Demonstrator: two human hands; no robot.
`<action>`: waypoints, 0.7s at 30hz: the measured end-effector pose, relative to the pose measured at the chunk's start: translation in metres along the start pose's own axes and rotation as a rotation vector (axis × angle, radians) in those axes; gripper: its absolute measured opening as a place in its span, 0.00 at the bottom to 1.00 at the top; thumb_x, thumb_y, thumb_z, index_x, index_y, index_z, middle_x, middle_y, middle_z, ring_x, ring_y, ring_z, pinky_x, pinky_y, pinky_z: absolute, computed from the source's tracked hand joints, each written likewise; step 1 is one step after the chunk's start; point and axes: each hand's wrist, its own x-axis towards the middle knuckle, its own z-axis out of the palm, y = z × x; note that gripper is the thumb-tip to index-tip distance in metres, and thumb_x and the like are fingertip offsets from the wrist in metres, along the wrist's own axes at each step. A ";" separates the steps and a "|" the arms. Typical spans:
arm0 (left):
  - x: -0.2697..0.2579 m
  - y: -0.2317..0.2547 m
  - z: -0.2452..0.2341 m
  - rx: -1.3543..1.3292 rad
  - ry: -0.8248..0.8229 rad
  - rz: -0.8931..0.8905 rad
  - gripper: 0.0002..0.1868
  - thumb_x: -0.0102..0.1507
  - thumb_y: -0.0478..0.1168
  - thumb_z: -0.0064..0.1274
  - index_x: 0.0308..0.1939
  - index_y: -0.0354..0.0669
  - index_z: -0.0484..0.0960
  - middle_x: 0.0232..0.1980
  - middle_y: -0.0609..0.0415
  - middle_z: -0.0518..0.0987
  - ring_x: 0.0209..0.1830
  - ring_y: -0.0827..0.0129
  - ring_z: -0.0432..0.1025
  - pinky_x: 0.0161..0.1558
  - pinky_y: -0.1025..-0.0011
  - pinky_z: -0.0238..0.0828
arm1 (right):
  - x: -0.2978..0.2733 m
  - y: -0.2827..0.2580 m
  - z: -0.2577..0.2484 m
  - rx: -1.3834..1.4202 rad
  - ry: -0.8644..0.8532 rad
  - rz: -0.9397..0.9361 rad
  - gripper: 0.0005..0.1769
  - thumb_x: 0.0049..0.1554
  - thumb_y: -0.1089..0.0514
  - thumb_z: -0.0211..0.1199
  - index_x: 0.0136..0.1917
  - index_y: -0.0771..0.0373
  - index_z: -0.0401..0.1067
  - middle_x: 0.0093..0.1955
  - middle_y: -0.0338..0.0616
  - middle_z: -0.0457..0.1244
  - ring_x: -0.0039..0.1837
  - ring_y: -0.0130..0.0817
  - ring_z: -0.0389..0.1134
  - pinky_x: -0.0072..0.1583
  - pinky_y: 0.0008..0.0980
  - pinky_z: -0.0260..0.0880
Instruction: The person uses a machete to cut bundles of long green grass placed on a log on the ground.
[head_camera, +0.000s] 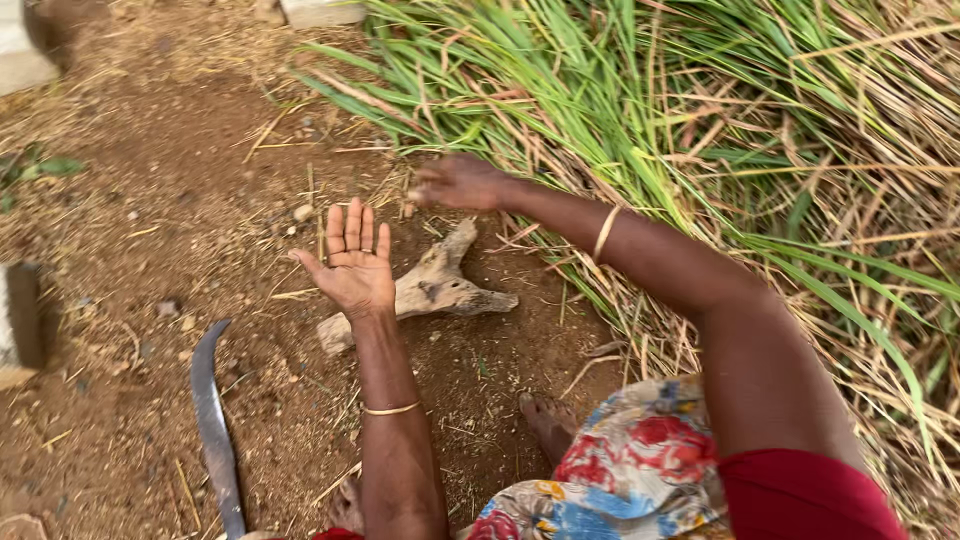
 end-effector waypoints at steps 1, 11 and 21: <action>-0.005 -0.009 0.000 0.003 -0.005 -0.020 0.55 0.62 0.79 0.32 0.76 0.38 0.63 0.75 0.37 0.68 0.76 0.48 0.62 0.76 0.44 0.53 | -0.027 0.023 -0.012 0.015 0.027 -0.019 0.35 0.65 0.30 0.52 0.69 0.59 0.69 0.61 0.57 0.68 0.59 0.46 0.70 0.65 0.52 0.69; -0.036 -0.072 -0.021 0.354 -0.138 -0.333 0.51 0.69 0.75 0.24 0.75 0.33 0.65 0.70 0.35 0.73 0.68 0.51 0.70 0.67 0.51 0.68 | -0.223 0.326 0.066 0.119 0.167 0.846 0.27 0.64 0.38 0.62 0.35 0.58 0.62 0.33 0.36 0.52 0.35 0.31 0.48 0.32 0.30 0.49; -0.034 -0.147 -0.020 0.493 -0.110 -0.538 0.49 0.70 0.72 0.20 0.73 0.30 0.65 0.69 0.36 0.75 0.65 0.53 0.72 0.61 0.55 0.71 | -0.238 0.315 0.144 0.018 0.100 1.190 0.56 0.49 0.33 0.71 0.77 0.61 0.48 0.72 0.62 0.52 0.71 0.55 0.57 0.74 0.57 0.48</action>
